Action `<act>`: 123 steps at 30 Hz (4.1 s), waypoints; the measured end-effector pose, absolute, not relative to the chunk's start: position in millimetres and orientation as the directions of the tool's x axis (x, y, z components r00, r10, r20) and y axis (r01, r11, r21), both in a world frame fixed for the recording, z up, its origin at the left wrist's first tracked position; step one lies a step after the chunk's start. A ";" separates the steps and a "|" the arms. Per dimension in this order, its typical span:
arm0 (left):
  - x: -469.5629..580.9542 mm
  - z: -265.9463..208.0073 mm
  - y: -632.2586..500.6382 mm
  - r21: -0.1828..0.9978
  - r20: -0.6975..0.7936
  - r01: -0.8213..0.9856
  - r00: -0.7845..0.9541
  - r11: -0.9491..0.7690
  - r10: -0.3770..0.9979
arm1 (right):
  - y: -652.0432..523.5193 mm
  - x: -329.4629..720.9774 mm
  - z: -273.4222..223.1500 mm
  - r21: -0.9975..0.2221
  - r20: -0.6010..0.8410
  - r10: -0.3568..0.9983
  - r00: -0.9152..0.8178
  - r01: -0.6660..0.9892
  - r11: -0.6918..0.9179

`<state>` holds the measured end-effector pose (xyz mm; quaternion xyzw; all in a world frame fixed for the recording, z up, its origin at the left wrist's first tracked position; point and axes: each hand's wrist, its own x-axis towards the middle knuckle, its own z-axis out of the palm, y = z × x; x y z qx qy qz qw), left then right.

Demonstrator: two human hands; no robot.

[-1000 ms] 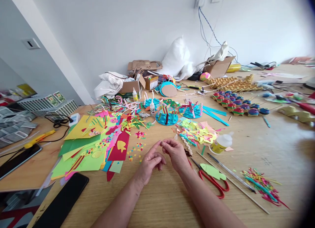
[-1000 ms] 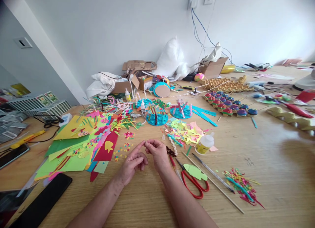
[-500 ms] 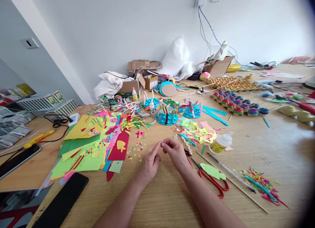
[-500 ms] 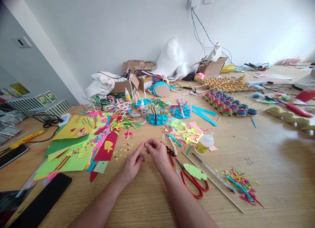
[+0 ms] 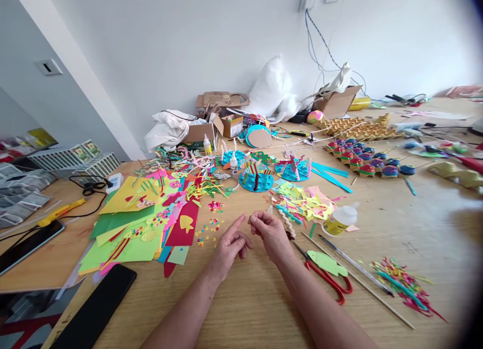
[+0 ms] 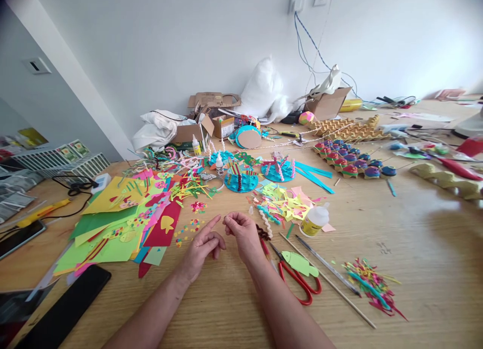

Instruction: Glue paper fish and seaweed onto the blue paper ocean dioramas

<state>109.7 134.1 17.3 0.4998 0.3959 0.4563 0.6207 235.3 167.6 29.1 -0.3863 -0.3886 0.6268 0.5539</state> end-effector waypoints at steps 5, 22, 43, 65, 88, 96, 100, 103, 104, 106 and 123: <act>108.2 23.4 130.7 0.956 -0.034 -0.271 0.287 0.115 0.957 | 167.8 235.7 28.5 -0.857 -0.104 0.985 -0.136 -0.490 -0.158; 108.0 18.9 133.4 0.962 -0.021 -0.260 0.217 0.079 0.976 | 168.5 236.7 24.9 -0.714 -0.166 0.921 -0.353 -0.601 -0.359; 107.1 6.3 134.7 0.852 0.287 0.375 0.248 -0.365 0.925 | 170.1 234.4 20.5 -0.719 -0.244 0.929 -0.279 -0.591 -0.367; 103.6 3.5 138.0 0.712 0.361 0.559 0.228 -0.425 0.905 | 170.2 234.5 19.7 -0.733 -0.260 0.916 -0.306 -0.556 -0.393; 102.3 0.4 138.1 0.493 0.378 0.737 0.297 -0.462 0.877 | 172.6 233.4 14.7 -0.660 -0.277 0.917 -0.286 -0.637 -0.398; 105.7 6.5 137.1 0.787 0.368 0.492 0.112 -0.373 0.923 | 171.0 237.5 22.3 -0.623 -0.244 0.903 -0.353 -0.657 -0.425; 105.2 6.8 136.7 0.817 0.364 0.435 0.122 -0.379 0.923 | 169.2 236.5 24.1 -0.634 -0.233 0.903 -0.360 -0.648 -0.422; 105.5 7.0 135.1 0.830 0.357 0.405 0.142 -0.383 0.923 | 168.1 235.1 22.9 -0.678 -0.224 0.905 -0.363 -0.609 -0.412; 105.5 7.3 134.8 0.842 0.345 0.390 0.142 -0.373 0.928 | 167.7 234.5 22.4 -0.703 -0.217 0.907 -0.360 -0.587 -0.401; 105.0 8.0 135.3 0.880 0.305 0.339 0.131 -0.332 0.943 | 166.7 233.2 21.7 -0.765 -0.197 0.914 -0.356 -0.527 -0.370; 96.5 16.8 146.0 0.849 0.434 0.346 -0.023 -0.401 0.900 | 163.2 227.7 20.0 -0.788 -0.261 0.870 -0.418 -0.428 -0.442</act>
